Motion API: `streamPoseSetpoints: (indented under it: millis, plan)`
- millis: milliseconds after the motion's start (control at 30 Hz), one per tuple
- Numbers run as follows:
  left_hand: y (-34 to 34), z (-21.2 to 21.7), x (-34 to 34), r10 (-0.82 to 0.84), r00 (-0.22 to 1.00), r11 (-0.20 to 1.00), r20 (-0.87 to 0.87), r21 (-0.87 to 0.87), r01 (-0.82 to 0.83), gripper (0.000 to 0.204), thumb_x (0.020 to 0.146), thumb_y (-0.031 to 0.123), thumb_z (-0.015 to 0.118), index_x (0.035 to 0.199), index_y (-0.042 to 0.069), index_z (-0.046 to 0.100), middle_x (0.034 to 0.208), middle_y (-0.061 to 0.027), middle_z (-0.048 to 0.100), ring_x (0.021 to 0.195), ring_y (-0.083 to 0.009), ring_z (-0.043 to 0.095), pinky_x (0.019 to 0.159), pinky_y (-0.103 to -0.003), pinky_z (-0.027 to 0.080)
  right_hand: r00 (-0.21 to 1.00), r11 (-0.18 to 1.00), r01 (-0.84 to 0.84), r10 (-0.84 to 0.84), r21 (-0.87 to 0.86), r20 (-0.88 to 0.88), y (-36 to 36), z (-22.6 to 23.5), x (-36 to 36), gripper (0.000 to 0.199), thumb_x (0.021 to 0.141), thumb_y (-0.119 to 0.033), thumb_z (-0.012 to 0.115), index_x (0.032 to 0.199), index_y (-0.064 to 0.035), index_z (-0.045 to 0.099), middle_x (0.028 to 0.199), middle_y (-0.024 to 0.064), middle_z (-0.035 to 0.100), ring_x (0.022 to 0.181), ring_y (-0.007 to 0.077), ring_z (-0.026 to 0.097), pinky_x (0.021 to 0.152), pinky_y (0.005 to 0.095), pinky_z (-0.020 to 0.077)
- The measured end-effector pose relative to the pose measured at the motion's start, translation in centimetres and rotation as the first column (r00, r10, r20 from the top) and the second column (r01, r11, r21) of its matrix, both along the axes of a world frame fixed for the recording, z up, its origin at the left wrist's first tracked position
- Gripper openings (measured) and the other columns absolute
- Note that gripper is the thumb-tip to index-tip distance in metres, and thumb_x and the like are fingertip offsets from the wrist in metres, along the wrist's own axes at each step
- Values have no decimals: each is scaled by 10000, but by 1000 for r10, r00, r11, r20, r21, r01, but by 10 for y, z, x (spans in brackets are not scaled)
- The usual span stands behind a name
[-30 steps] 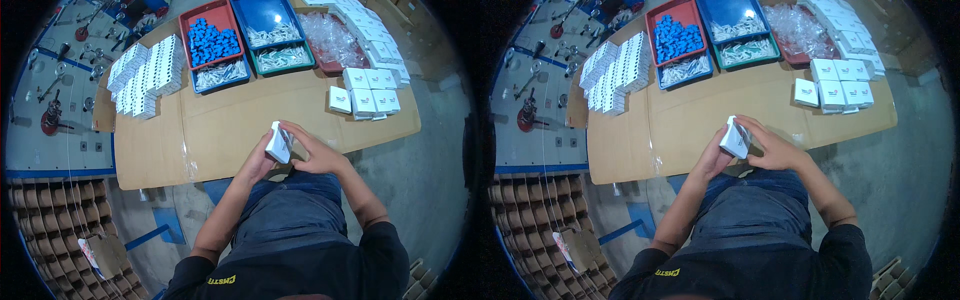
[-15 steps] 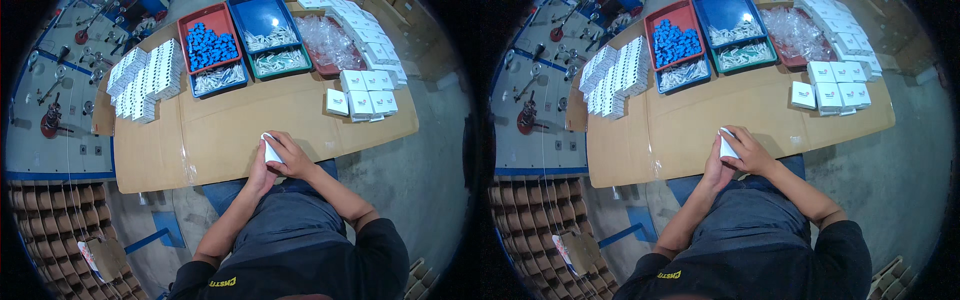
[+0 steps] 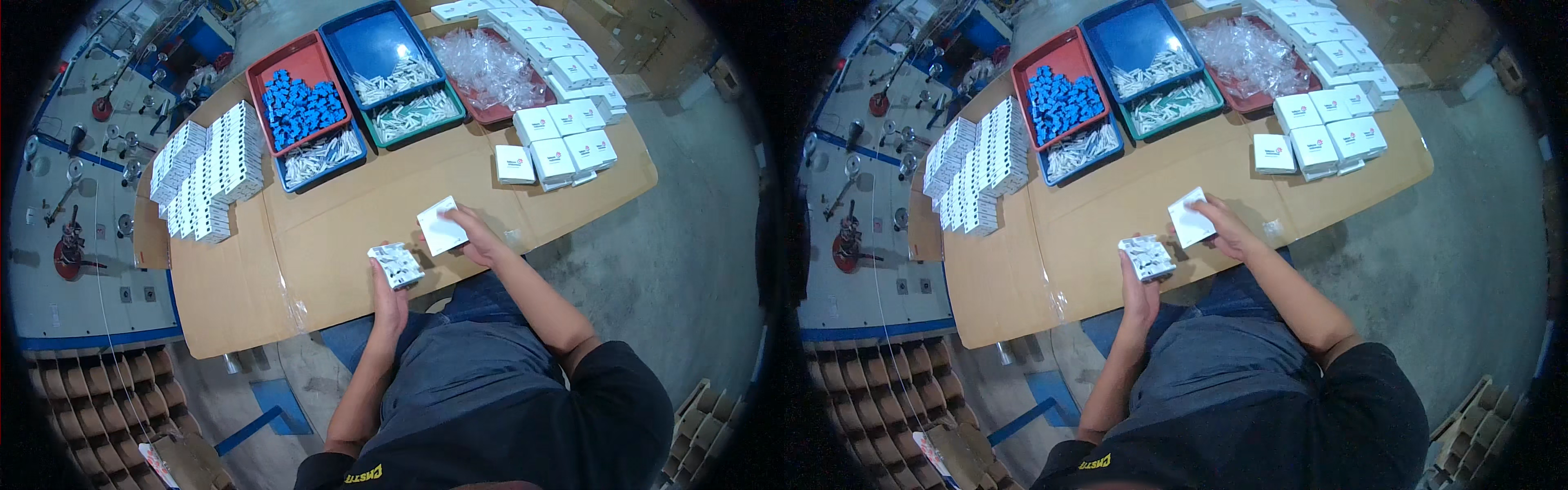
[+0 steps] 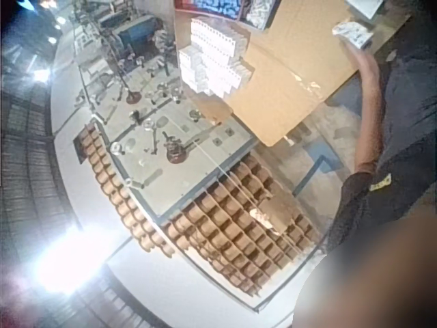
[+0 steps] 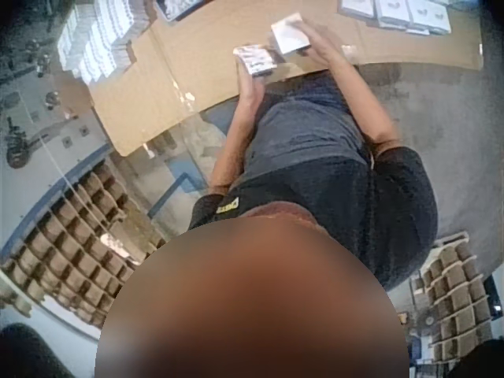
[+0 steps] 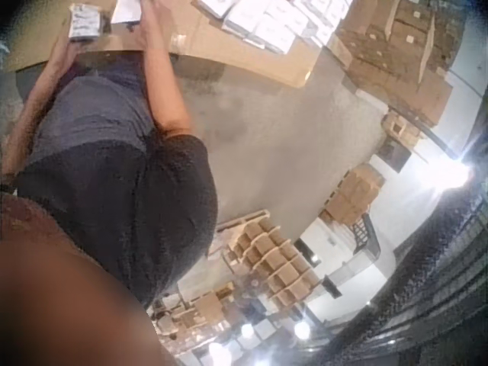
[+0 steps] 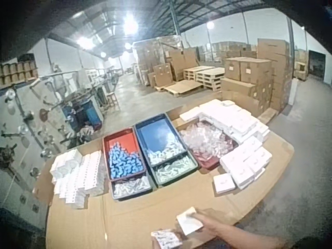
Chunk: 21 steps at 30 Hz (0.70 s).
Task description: The person is seen packing small plastic components and instruction sheets into small white boxes at a factory workbench.
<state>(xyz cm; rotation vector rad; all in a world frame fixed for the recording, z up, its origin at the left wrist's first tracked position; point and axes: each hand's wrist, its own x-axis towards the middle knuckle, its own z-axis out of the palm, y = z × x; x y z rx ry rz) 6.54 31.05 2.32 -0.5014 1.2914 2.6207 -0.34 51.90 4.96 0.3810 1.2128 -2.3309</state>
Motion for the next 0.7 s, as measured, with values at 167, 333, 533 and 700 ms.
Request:
streamPoseSetpoints:
  millis: [167, 333, 533, 700]
  plan:
    - [-26, -24, -9, 7, 983, 964, -185, -259, -56, 550, 1010, 160, 649, 1468, 79, 356, 1398, -102, 508, 1256, -219, 554, 1036, -395, 500, 971, 919, -151, 207, 364, -118, 20, -35, -11, 495, 809, 6, 672, 1294, 2, 577, 1144, 121, 688, 968, 169, 677, 826, 310, 552]
    - [-41, -39, -15, -140, 936, 793, -322, -603, -88, 751, 821, -13, 823, 1403, 34, 350, 1346, -144, 509, 1251, -239, 548, 1065, -374, 477, 851, 702, -130, 442, 700, -285, 28, -30, -41, 532, 759, 25, 707, 1278, -65, 624, 1061, 84, 683, 971, 175, 649, 842, 319, 535]
    - [-45, -35, -24, -306, 905, 244, -296, -943, -226, 908, 719, 280, 926, 1430, 15, 427, 1443, -217, 499, 1420, -406, 408, 1182, -521, 298, 578, 283, 402, 660, 871, -481, 26, -12, -64, 454, 814, -47, 742, 1258, -94, 654, 1104, 110, 660, 1065, 285, 649, 951, 400, 528]
    - [-49, -29, -22, -373, 910, 43, -180, -983, -177, 972, 742, 467, 880, 1482, 29, 427, 1492, -200, 484, 1450, -409, 378, 1197, -611, 196, 813, -68, -7, 581, 998, 46, -9, 35, -16, 413, 785, -187, 835, 1151, -92, 667, 1179, 133, 614, 1193, 335, 572, 1001, 423, 487]
